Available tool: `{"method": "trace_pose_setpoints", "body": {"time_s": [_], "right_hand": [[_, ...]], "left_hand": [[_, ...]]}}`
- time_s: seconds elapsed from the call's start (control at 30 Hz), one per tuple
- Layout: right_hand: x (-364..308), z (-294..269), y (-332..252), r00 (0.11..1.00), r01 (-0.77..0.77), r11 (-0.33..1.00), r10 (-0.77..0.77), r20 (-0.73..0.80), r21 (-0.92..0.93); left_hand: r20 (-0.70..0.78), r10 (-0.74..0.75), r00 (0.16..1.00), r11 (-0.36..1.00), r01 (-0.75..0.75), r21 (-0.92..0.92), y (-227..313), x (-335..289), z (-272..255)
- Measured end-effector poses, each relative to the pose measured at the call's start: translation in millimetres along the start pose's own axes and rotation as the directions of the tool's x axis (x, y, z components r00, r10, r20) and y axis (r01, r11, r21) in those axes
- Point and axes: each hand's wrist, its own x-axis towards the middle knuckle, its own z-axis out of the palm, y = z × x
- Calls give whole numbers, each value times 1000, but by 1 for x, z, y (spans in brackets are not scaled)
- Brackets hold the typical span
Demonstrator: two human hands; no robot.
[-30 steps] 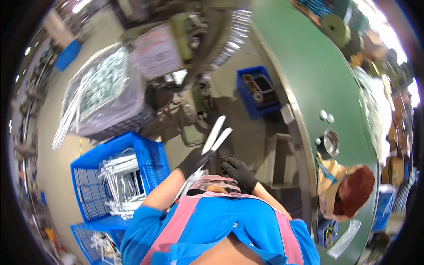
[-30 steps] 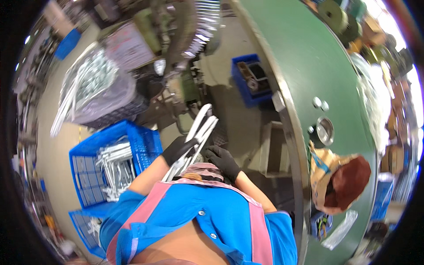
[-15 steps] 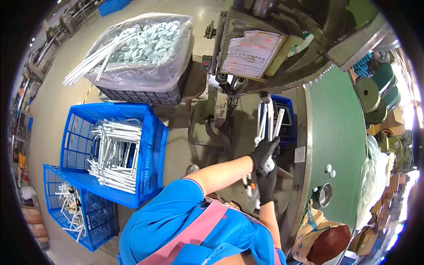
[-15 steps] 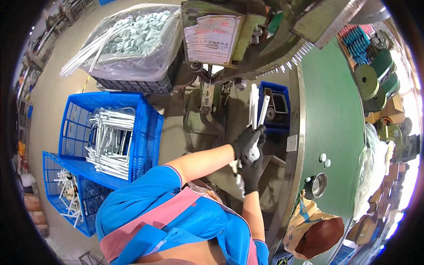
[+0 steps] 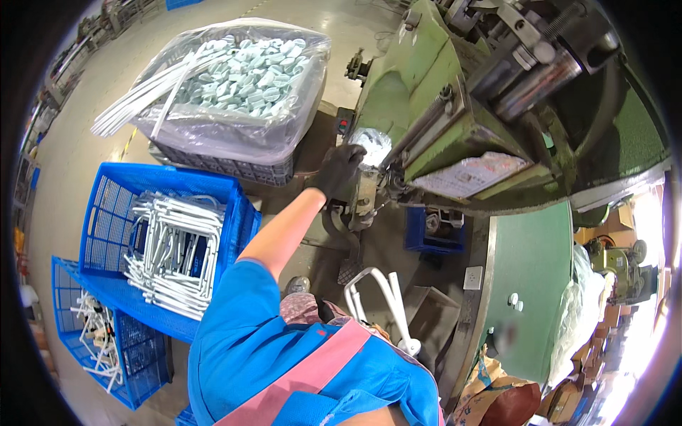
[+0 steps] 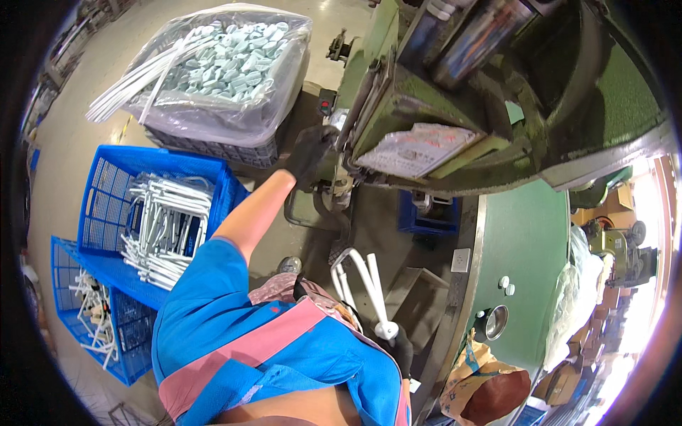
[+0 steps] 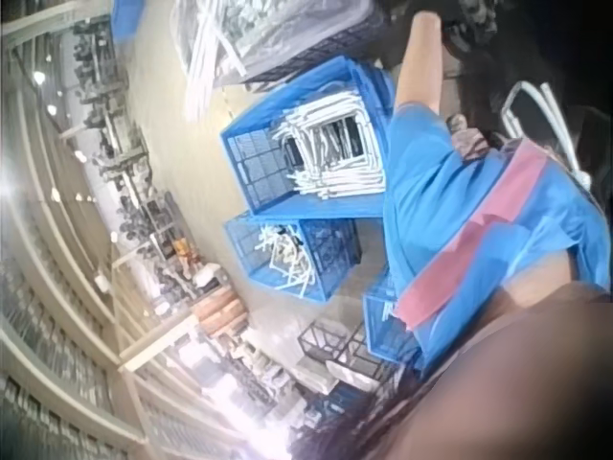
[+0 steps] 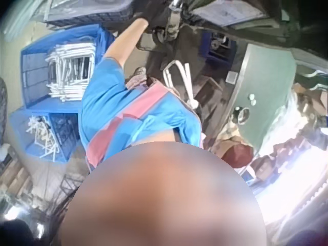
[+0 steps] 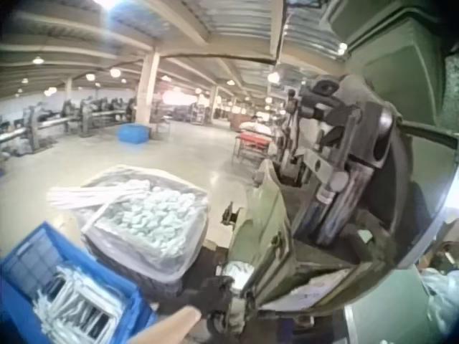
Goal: The person assembles white plastic hangers by inserting a central plastic cap onto the ends of metal rods. They pick rods from a blue crate, attach the cap, and place the finished hanger into another crate. The process is repeated continuously.
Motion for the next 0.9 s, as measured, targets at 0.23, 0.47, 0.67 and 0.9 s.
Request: {"method": "trace_pose_setpoints", "body": {"time_s": [0.23,0.47,0.67,0.9], "right_hand": [[-23,29,-40,995,-73,997,76,-67,35],[-38,54,-84,989,-36,997,47,-141,74],[-22,41,-139,992,72,997,-73,-107,-9],[-14,26,-178,980,188,975,-194,-40,-115]], "left_hand": [[414,-73,908,899,-120,422,-68,79,73],[516,-81,853,977,-35,210,-75,91,115],[554,-30,832,984,-71,161,-117,97,134],[300,179,937,904,-277,325,-105,83,97]]}}
